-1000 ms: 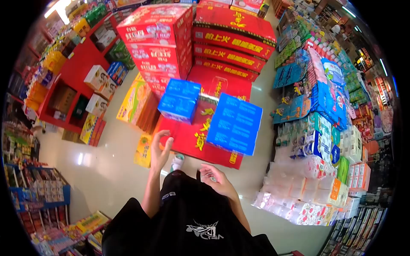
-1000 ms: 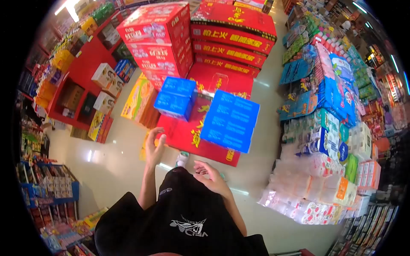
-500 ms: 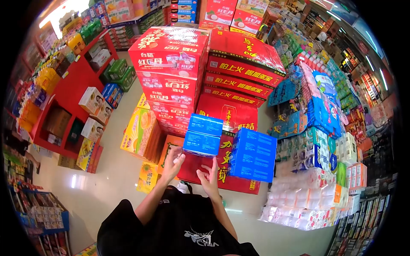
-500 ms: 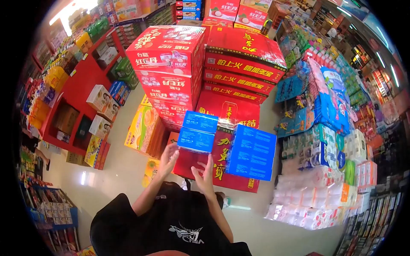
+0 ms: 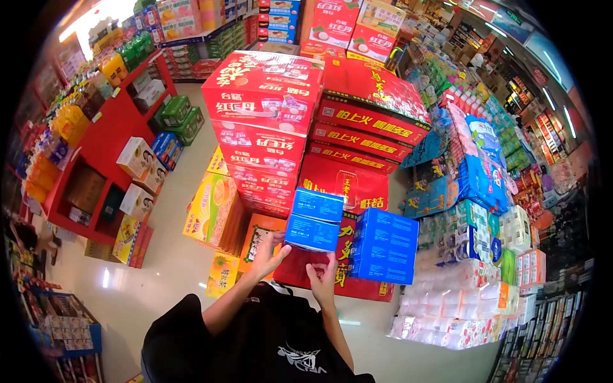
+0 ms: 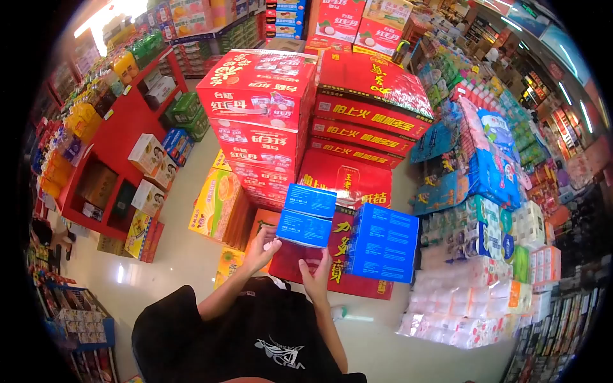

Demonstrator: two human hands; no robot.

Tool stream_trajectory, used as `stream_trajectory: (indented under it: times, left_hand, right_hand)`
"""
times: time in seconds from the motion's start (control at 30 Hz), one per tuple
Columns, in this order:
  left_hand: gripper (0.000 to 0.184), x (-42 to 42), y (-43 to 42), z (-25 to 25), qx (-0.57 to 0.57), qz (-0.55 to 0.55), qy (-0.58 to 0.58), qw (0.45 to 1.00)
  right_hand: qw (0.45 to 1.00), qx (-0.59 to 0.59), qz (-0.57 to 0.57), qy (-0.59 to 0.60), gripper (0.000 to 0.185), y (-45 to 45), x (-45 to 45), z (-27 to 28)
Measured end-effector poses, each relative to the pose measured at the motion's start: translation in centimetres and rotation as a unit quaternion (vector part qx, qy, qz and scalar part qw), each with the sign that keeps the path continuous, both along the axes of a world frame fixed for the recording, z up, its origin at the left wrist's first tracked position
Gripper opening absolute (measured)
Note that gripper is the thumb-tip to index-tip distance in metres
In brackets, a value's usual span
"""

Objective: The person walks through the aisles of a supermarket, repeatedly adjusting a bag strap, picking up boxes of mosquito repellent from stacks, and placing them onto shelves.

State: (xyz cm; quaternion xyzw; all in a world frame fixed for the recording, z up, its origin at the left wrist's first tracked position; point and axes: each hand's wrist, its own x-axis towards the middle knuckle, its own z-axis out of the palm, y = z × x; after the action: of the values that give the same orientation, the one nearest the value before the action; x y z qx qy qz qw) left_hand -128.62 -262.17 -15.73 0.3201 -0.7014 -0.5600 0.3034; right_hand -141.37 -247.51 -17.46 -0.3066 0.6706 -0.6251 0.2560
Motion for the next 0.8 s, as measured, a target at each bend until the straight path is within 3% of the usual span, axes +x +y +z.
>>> stream_trajectory:
  times: [0.1, 0.17, 0.23, 0.27, 0.37, 0.4, 0.5, 0.6, 0.7, 0.8]
  left_hand:
    - [0.048, 0.7, 0.7, -0.2, 0.001, -0.007, 0.009, 1.0]
    - [0.065, 1.9, 0.6, -0.6, -0.013, -0.058, -0.029, 0.998]
    - [0.077, 3.1, 0.8, 3.2, -0.036, -0.121, -0.096, 0.987]
    - [0.094, 3.3, 0.5, 4.1, 0.017, -0.165, -0.135, 0.977]
    - [0.101, 3.5, 0.3, 4.4, -0.044, -0.235, -0.119, 0.964]
    - [0.104, 3.2, 0.3, 4.1, -0.056, -0.231, -0.131, 0.963]
    - [0.102, 2.1, 0.0, 3.2, -0.199, -0.196, -0.112, 0.953]
    - [0.091, 1.4, -0.1, 1.8, -0.17, -0.199, -0.094, 0.96]
    - [0.085, 1.0, -0.5, 1.0, -0.16, -0.204, -0.072, 0.963]
    - [0.081, 0.5, -0.7, 0.7, -0.173, -0.198, -0.066, 0.963]
  right_hand:
    - [0.998, 0.061, -0.009, 0.019, 0.069, 2.2, 0.3, 0.3]
    - [0.994, 0.112, 0.006, 0.016, 0.069, 3.6, 0.4, 1.0]
    - [0.984, 0.17, 0.038, 0.019, 0.072, 5.3, -0.5, 2.6]
    - [0.976, 0.213, 0.048, 0.022, 0.083, 6.0, -0.7, 2.6]
    - [0.95, 0.128, -0.025, 0.283, 0.094, 5.5, -0.1, 6.4]
    - [0.972, 0.148, 0.0, 0.182, 0.106, 5.4, 0.0, 7.0]
    - [0.984, 0.099, 0.061, 0.138, 0.105, 4.7, -0.9, 4.8]
    - [0.972, 0.128, 0.053, 0.188, 0.102, 4.3, -1.6, 3.5]
    - [0.934, 0.119, 0.045, 0.335, 0.098, 3.7, -2.2, 4.7]
    - [0.979, 0.099, 0.091, 0.155, 0.091, 3.5, -2.7, 4.5]
